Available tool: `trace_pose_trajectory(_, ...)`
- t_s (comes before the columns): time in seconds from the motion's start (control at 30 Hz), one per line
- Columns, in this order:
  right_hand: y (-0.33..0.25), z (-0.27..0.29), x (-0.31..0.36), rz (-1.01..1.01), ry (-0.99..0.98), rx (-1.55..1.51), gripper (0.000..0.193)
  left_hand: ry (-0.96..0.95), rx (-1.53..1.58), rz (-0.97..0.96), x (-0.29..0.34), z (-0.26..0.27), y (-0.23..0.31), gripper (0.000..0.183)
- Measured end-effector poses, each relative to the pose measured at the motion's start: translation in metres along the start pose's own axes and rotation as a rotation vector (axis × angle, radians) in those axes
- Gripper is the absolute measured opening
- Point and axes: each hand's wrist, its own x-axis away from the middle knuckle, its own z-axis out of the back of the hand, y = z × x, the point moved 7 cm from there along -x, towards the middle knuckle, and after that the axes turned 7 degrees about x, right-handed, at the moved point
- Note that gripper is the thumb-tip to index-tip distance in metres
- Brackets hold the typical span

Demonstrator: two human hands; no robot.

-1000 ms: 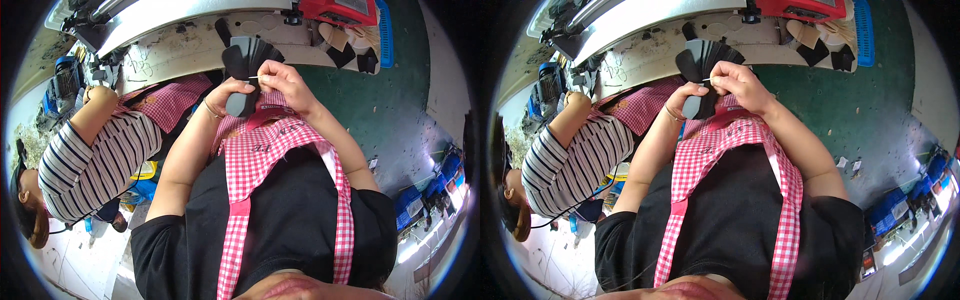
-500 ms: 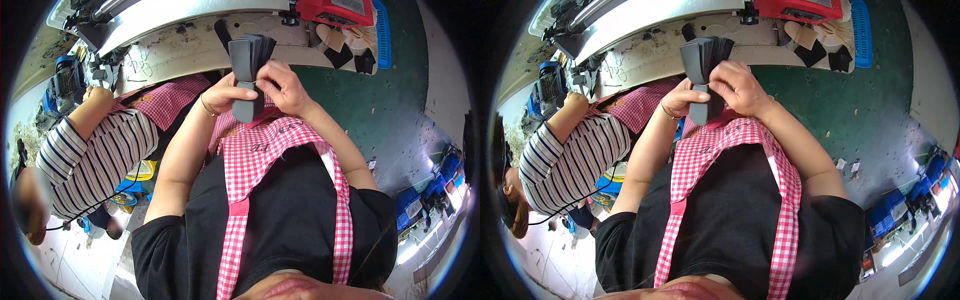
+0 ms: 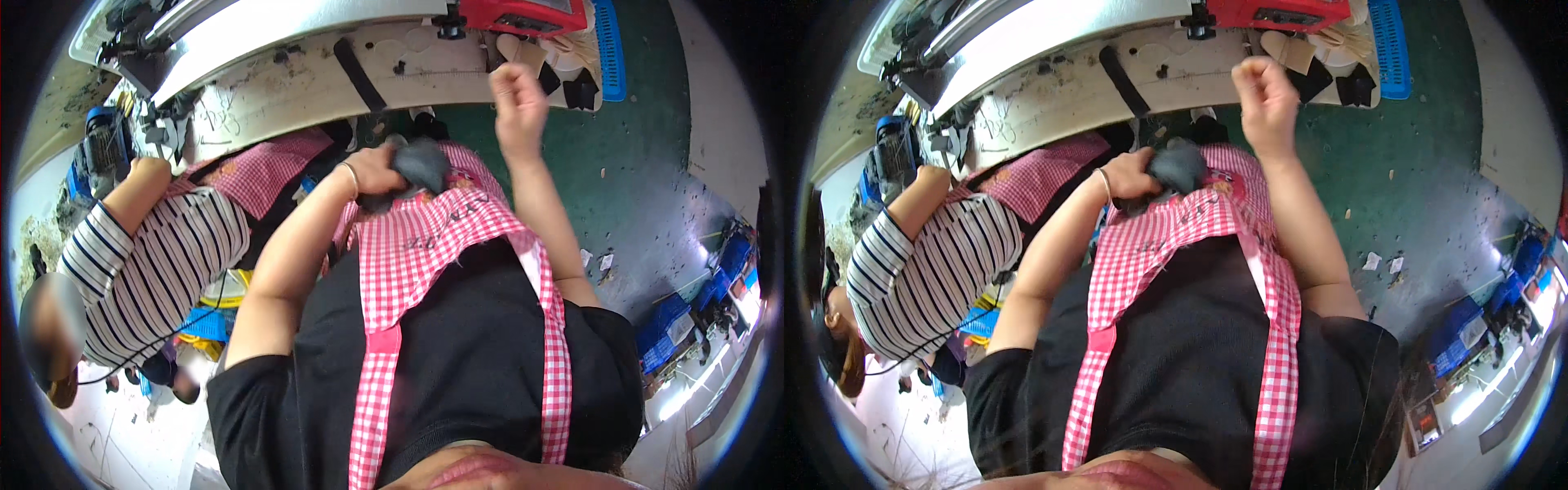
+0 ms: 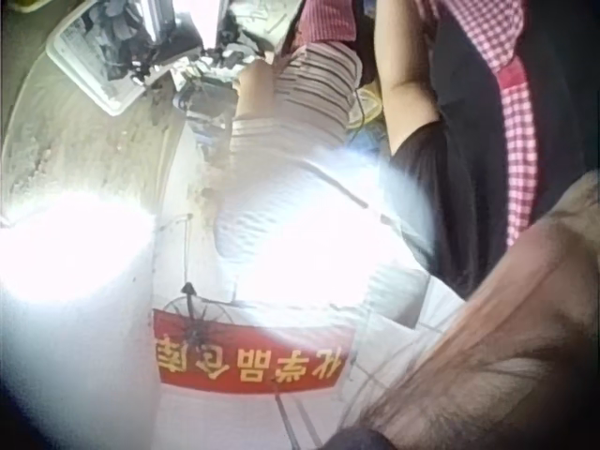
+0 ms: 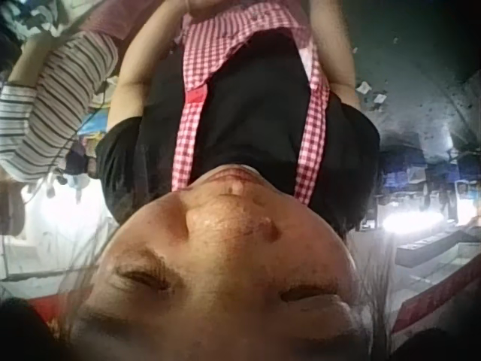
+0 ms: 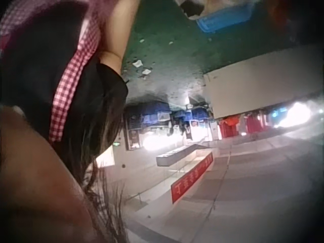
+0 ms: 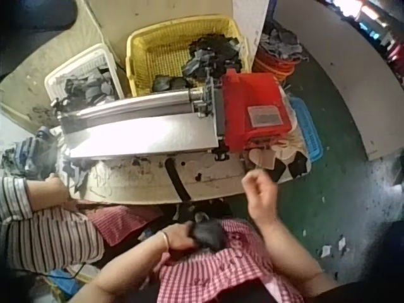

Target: The person feeds black fabric pieces into a machine with rotating rollers, likely a shearing or finishing device. They handle the fabric by hand, guiding it through the machine and stacking the processed pieces into a yellow basket.

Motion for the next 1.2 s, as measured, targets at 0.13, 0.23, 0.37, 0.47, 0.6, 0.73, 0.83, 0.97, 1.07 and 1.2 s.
trace_pose_trajectory(0.13,-0.051,-0.006,-0.024,0.140,-0.270,0.183,0.008,0.093,-0.111,0.006,0.011,0.010,-0.015,0.082)
trace_pose_trajectory(0.23,0.014,-0.002,-0.004,0.252,-0.445,0.673,0.025,0.276,-0.140,-0.284,0.023,0.040,0.015,0.082)
trace_pose_trajectory(0.37,0.043,0.009,0.005,0.036,-0.612,1.157,0.036,0.390,-0.446,-0.354,0.030,0.083,0.057,0.077)
trace_pose_trajectory(0.47,0.039,0.003,0.002,0.253,-0.500,1.259,0.052,0.432,-0.669,-0.538,0.018,0.098,0.082,0.072)
trace_pose_trajectory(0.6,0.050,-0.040,-0.004,0.025,-0.635,0.581,0.069,0.453,-0.922,-0.689,-0.015,0.094,0.100,0.060)
trace_pose_trajectory(0.73,0.097,-0.085,0.011,-0.236,-0.860,0.061,0.084,0.431,-1.035,-0.789,-0.048,0.094,0.108,0.045)
trace_pose_trajectory(0.83,0.159,-0.095,0.029,-0.403,-0.751,0.068,0.083,0.418,-1.183,-0.820,-0.073,0.089,0.099,0.040)
trace_pose_trajectory(0.97,0.099,-0.096,0.010,-0.249,-0.845,0.461,0.070,0.410,-1.281,-0.874,-0.069,0.081,0.080,0.039)
trace_pose_trajectory(1.07,0.134,-0.105,0.019,-0.324,-0.781,0.306,0.061,0.416,-1.293,-0.976,-0.074,0.085,0.074,0.046)
trace_pose_trajectory(1.2,0.153,-0.125,0.028,-0.782,-0.869,0.173,0.055,0.708,-1.119,-1.064,-0.077,0.095,0.044,0.060)
